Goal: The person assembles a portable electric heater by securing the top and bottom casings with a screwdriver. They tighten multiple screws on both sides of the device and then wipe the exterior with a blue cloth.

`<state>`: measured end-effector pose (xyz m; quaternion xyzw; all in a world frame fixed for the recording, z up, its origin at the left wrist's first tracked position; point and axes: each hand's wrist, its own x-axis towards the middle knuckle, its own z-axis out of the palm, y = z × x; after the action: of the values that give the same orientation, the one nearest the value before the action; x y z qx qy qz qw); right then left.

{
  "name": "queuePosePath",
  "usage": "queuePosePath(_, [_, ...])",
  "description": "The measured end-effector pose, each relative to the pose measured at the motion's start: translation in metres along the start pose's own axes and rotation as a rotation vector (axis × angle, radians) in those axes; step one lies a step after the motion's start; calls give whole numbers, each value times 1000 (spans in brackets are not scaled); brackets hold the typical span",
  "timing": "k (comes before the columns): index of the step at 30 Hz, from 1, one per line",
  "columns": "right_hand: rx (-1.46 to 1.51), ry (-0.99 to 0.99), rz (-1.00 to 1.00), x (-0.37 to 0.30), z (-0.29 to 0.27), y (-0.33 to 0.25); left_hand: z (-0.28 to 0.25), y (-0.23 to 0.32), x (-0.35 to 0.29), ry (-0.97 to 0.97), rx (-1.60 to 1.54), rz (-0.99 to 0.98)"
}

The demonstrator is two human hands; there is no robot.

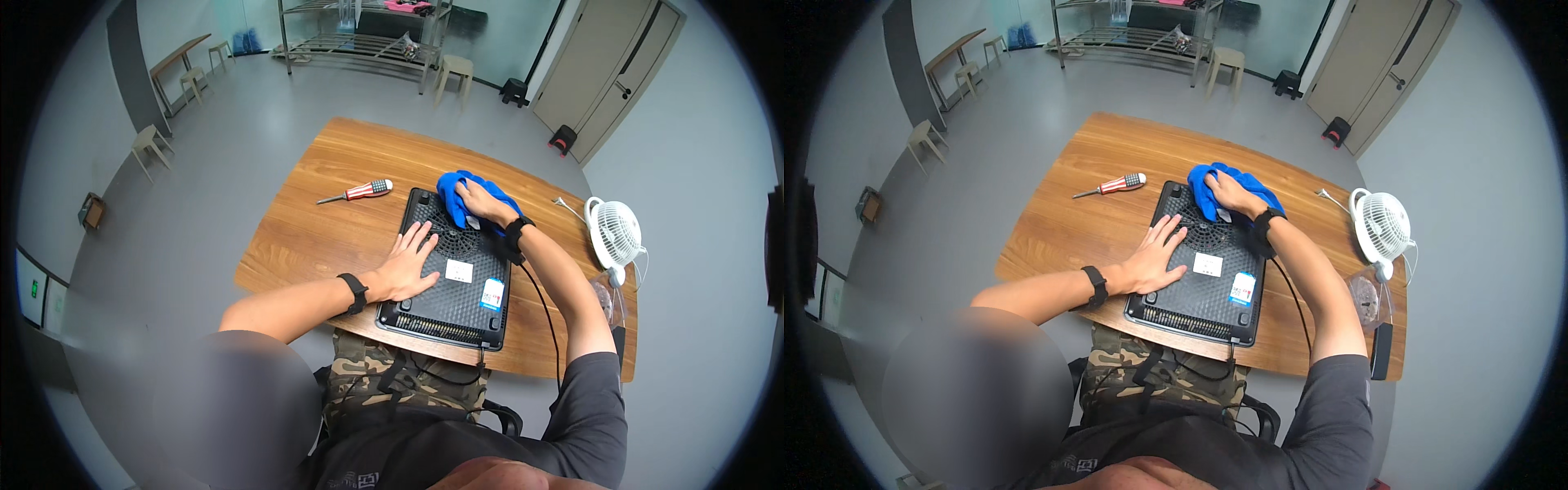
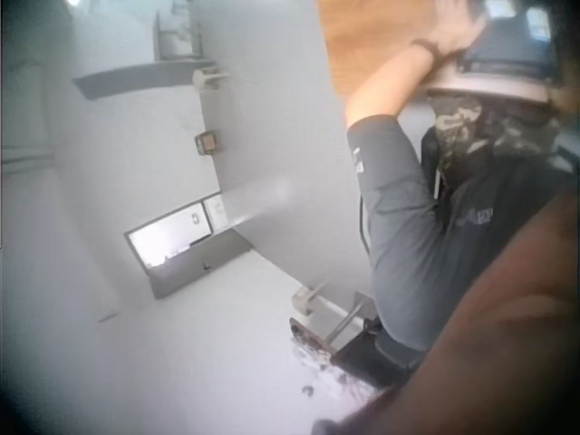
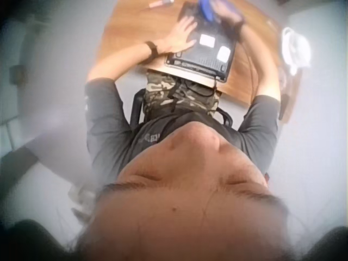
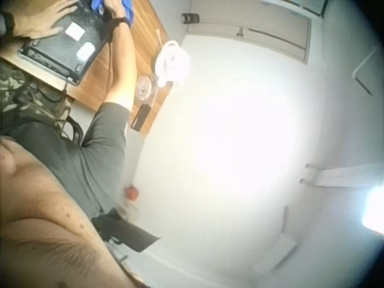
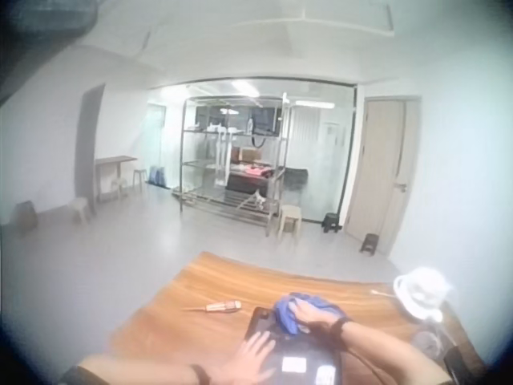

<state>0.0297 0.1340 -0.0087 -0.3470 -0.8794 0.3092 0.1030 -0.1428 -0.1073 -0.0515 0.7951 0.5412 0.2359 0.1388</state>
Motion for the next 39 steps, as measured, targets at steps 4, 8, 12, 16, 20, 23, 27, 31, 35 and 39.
queuePosePath(4, [-35,21,9,11,10,-21,4,0,3,14,-4,-23])
queuePosePath(8, [-15,86,-73,25,22,-40,7,0,7,-1,-54,-31])
queuePosePath(12, [9,67,-139,42,34,-43,3,5,9,17,-34,-3])
queuePosePath(16, [-319,-222,-230,47,61,-80,-3,8,8,-31,-1,-31])
queuePosePath(20, [-400,-375,-241,48,54,-77,0,7,8,-26,-28,-51])
queuePosePath(23, [-329,-427,-384,53,34,-73,-5,9,8,-77,-62,-83])
queuePosePath(27, [-601,-353,-180,33,26,-78,3,6,8,-22,-36,-54])
queuePosePath(31, [-507,-341,-8,24,39,-52,4,7,10,-19,-13,-38])
queuePosePath(35, [-533,-339,19,30,44,-47,3,8,12,-37,28,-34])
queuePosePath(39, [-537,-294,-3,32,48,-57,-7,5,11,-104,63,-59])
